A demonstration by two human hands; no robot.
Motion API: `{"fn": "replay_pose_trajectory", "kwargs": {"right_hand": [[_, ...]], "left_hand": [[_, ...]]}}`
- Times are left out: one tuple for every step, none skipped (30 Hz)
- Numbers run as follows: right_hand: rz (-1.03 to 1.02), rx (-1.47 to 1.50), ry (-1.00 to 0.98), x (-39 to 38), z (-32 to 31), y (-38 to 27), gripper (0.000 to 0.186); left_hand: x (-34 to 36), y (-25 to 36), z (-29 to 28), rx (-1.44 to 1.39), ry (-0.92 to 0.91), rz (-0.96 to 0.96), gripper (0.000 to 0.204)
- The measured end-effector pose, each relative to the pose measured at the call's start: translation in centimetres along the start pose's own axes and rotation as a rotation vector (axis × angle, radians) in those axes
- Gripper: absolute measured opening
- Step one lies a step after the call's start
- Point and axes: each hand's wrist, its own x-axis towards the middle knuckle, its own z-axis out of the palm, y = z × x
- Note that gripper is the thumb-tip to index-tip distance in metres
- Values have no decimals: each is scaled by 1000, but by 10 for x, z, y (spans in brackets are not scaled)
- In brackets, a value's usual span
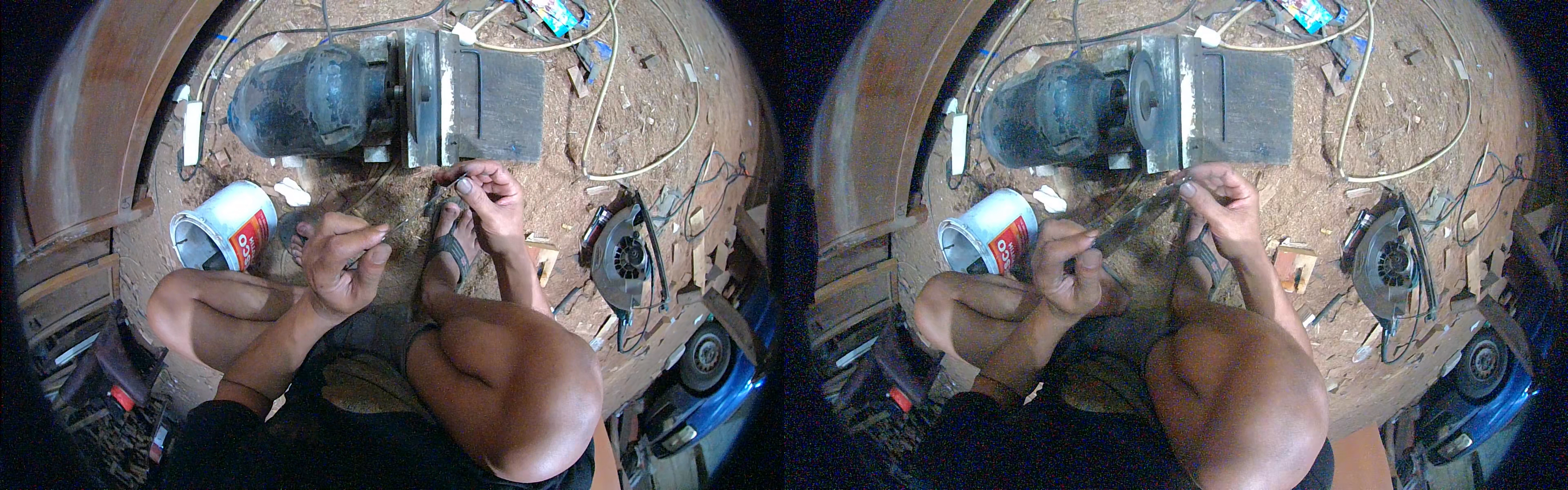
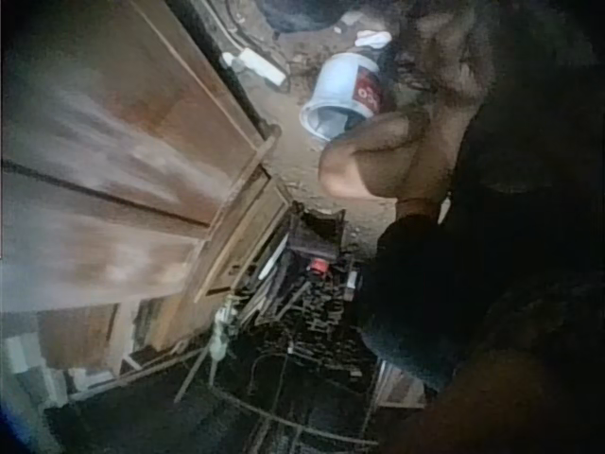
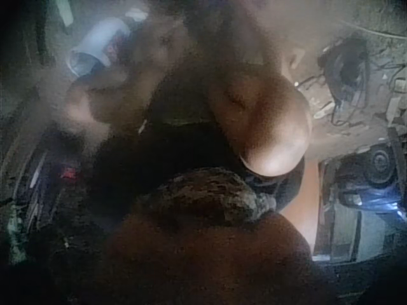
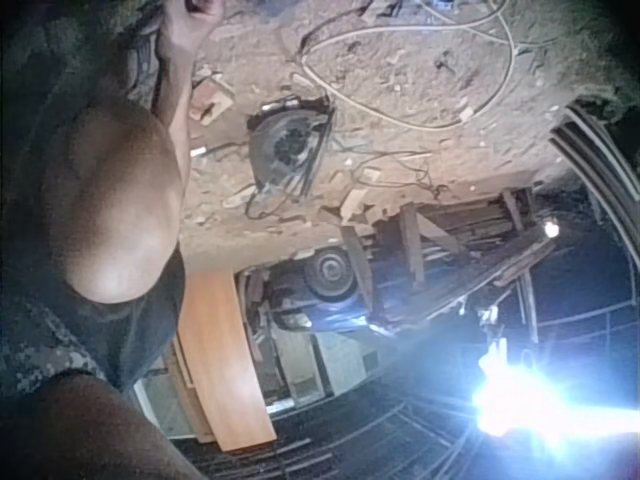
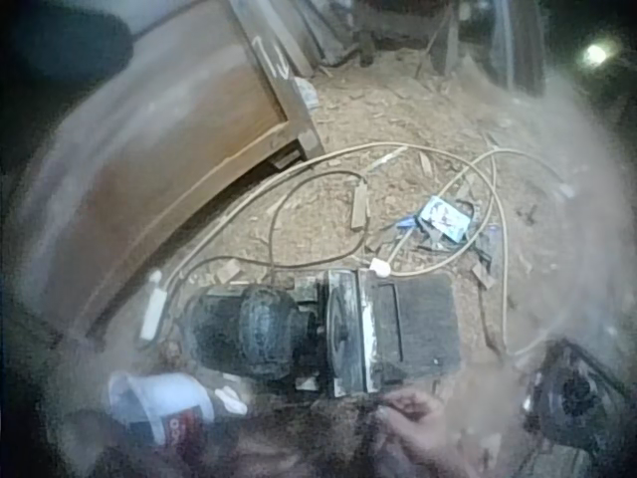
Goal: The person sits on the floor and repeatedly presses a small metal blade against a rotating bench grinder wheel to sharpen its edge. The person rotates the blade to grind different sections and occasionally lifts it to check the edge.
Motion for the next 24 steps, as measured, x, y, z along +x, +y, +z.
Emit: {"fn": "replay_pose_trajectory", "kwargs": {"right_hand": [[-7, -7, 4, 0, -1, 0, 15], [-10, -43, -6, 0, -3, 0, 15], [-14, -79, -15, 0, -5, 1, 15], [-19, -115, -24, 0, -7, 2, 15], [15, -130, -35, 0, -7, 1, 17], [48, -145, -45, -1, -6, -1, 18], [68, -150, -46, -1, -5, -2, 19], [87, -155, -47, -2, -3, -3, 19], [92, -151, -40, -1, 0, -4, 19], [98, -146, -32, -1, 2, -3, 19], [32, -178, -19, -1, 2, -2, 19], [-34, -210, -6, 0, 2, 0, 19], [-100, -242, 6, 1, 1, 2, 19], [-115, -256, 12, 2, 0, 3, 18], [-130, -271, 18, 3, -2, 4, 18], [-146, -285, 24, 4, -4, 4, 17], [-130, -273, 32, 4, -1, 2, 16], [-114, -262, 41, 3, 3, -3, 15], [-98, -251, 50, 3, 5, -6, 14], [-88, -246, 32, 2, 5, -6, 13], [-79, -242, 15, 2, 5, -7, 12], [-69, -237, -2, 2, 5, -7, 11], [-143, -297, -24, 3, 6, -7, 11], [-217, -356, -45, 6, 7, -7, 10]], "left_hand": [[-1, -1, 1, 12, 13, -3, 16], [-1, -2, 2, 25, 27, -6, 15], [-3, -5, 3, 13, 61, -47, 14], [-7, -9, 5, 0, 94, -88, 14], [-12, -14, 6, -11, 128, -129, 13], [-18, -18, 7, -5, 157, -217, 14], [-21, -22, 8, 13, 177, -260, 14], [-24, -27, 9, 32, 197, -303, 15], [-28, -31, 10, 51, 218, -345, 15], [-32, -34, 9, 45, 218, -451, 17], [-32, -36, 9, -7, 175, -492, 18], [-30, -40, 9, -58, 132, -532, 19], [-28, -43, 9, -110, 89, -573, 21], [-28, -49, 10, -21, 53, -509, 24], [-29, -54, 11, -1, 52, -472, 23], [-29, -59, 13, 19, 51, -434, 23], [-27, -60, 14, 39, 50, -396, 22], [-26, -58, 14, 15, 52, -459, 22], [-26, -54, 15, -11, 55, -521, 22], [-24, -51, 14, -31, 58, -583, 22], [-25, -53, 15, -60, 72, -589, 21], [-27, -57, 17, -89, 86, -595, 21], [-30, -61, 18, -118, 99, -601, 21], [-32, -65, 20, -155, 102, -632, 21]]}}
